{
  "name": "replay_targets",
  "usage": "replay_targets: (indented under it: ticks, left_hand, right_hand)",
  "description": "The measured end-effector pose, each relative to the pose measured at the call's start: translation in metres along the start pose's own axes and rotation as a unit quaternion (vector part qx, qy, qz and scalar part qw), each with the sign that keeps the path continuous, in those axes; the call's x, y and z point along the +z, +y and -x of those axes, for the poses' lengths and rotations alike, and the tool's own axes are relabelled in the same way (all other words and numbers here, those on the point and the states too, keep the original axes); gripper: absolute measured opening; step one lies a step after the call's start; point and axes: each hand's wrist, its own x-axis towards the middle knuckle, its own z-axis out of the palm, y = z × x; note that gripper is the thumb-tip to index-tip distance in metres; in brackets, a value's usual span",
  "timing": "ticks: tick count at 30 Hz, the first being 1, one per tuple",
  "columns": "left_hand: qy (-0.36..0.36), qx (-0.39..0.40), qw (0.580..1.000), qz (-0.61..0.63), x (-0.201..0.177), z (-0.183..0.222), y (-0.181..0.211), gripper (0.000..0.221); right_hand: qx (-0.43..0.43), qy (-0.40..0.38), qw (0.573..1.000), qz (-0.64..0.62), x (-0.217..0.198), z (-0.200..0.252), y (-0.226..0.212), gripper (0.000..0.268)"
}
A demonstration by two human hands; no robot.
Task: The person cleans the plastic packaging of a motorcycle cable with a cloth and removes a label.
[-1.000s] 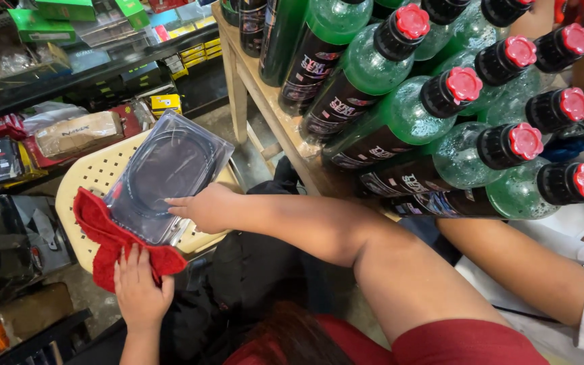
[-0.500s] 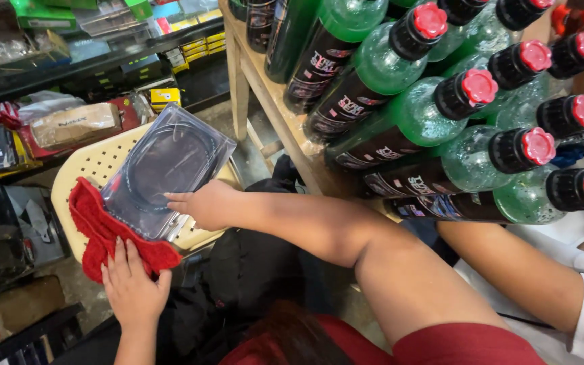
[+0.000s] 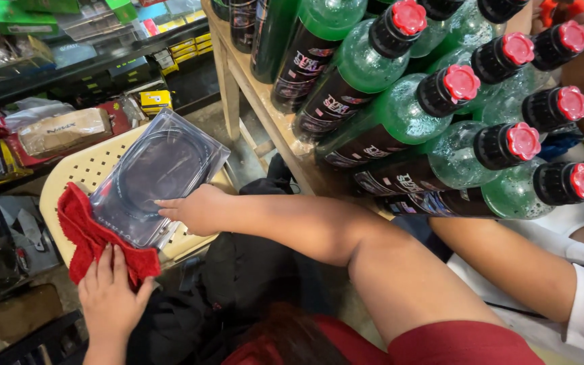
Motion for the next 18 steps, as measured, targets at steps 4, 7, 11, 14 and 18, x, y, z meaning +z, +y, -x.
replay_targets:
  ticks: [4, 7, 11, 14, 18]
  left_hand:
    - [0.012, -0.006, 0.993, 0.114, 0.019, 0.006, -0.020, 0.069]
    - [0.032, -0.041, 0.982, 0.182, 0.022, -0.001, -0.023, 0.047]
    - [0.118, -0.033, 0.976, 0.182, 0.022, -0.016, -0.022, 0.025]
    - [0.158, 0.006, 0.960, 0.229, 0.032, -0.017, -0.039, 0.024]
    - [0.187, -0.073, 0.956, 0.216, 0.063, 0.011, -0.053, 0.032]
  right_hand:
    - [-0.008, 0.007, 1.000, 0.003, 0.006, -0.004, 0.004, 0.081]
    - [-0.009, 0.008, 1.000, -0.006, -0.001, -0.001, 0.001, 0.079]
    - [-0.057, 0.132, 0.990, -0.005, 0.041, -0.018, 0.019, 0.079]
    - [-0.047, 0.139, 0.983, -0.111, 0.045, -0.021, 0.023, 0.081]
    - [-0.204, 0.270, 0.941, -0.016, 0.079, -0.043, 0.044, 0.077]
